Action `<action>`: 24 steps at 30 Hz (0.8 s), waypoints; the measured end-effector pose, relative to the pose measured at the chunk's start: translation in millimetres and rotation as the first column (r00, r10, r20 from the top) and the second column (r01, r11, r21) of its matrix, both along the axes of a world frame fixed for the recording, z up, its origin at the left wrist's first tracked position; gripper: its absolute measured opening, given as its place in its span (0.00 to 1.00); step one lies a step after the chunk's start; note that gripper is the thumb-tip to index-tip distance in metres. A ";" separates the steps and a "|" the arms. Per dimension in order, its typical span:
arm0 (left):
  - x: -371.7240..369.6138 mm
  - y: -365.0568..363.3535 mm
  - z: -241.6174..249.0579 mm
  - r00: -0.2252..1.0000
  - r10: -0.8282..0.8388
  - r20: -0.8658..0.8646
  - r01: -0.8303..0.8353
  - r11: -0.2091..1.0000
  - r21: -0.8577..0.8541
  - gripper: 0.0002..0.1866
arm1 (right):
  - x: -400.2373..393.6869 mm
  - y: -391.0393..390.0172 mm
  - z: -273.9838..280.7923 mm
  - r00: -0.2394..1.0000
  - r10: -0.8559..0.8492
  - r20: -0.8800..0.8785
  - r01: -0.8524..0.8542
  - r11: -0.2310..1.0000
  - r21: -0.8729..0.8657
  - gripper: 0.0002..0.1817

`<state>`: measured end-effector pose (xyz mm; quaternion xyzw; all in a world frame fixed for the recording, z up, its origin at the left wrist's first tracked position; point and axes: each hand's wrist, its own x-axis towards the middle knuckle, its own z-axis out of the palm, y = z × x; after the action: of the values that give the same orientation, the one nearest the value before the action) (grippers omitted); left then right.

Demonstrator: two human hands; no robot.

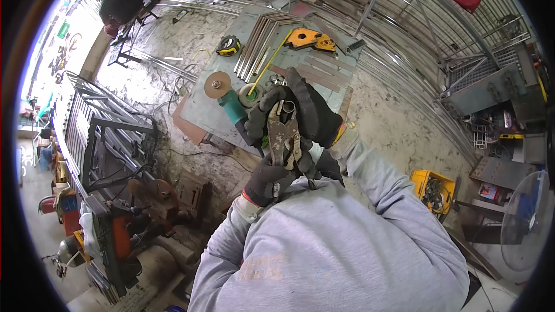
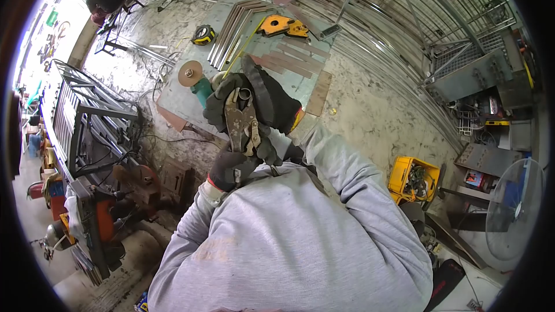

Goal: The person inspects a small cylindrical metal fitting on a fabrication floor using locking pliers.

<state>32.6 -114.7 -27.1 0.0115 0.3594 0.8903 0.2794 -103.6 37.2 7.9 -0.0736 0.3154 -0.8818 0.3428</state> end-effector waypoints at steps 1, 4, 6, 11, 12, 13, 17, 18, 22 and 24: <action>-1.2 1.7 6.0 1.000 -0.008 -0.007 0.008 0.999 0.034 0.35 | -1.6 -2.5 2.4 1.000 -0.004 0.018 0.004 1.000 0.014 0.38; -1.8 5.1 22.0 1.000 -0.023 0.004 0.023 0.996 0.090 0.33 | 1.8 -4.5 27.5 0.989 0.062 0.135 -0.052 0.996 -0.071 0.35; -2.5 8.5 23.3 0.999 -0.028 0.020 0.026 0.993 0.113 0.33 | 5.6 -5.3 41.7 0.964 0.143 0.222 -0.105 0.979 -0.174 0.34; -5.1 13.7 22.9 0.997 -0.077 0.011 0.073 0.974 0.212 0.33 | 0.8 -9.1 35.6 0.958 0.151 0.244 -0.088 0.964 -0.251 0.28; -4.7 13.9 24.2 0.997 -0.077 0.011 0.073 0.974 0.213 0.33 | 1.7 -9.1 37.5 0.958 0.151 0.244 -0.088 0.964 -0.251 0.28; -3.7 13.7 25.4 0.998 -0.070 0.006 0.068 0.983 0.173 0.33 | 3.5 -9.2 40.7 0.961 0.128 0.246 -0.072 0.972 -0.222 0.27; -5.0 10.6 28.5 0.993 -0.105 -0.059 0.105 0.994 0.010 0.34 | 3.5 -9.7 36.1 0.965 0.082 0.248 -0.032 0.979 -0.202 0.24; -5.0 10.8 28.1 0.993 -0.106 -0.058 0.107 0.994 0.010 0.34 | 3.0 -9.3 37.7 0.965 0.081 0.249 -0.030 0.979 -0.202 0.24; -4.1 11.9 31.3 0.994 -0.109 0.014 0.107 0.986 0.130 0.33 | 1.5 -6.0 40.2 0.947 0.153 0.282 -0.100 0.975 -0.196 0.21; -5.1 13.3 30.3 0.993 -0.116 0.038 0.108 0.980 0.165 0.33 | -0.2 -2.7 37.1 0.955 0.172 0.242 -0.123 0.971 -0.204 0.20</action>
<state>27.6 -101.4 3.3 0.0332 0.2774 0.8996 0.3356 -103.8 34.6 45.0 -0.0136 0.1777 -0.8813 0.4377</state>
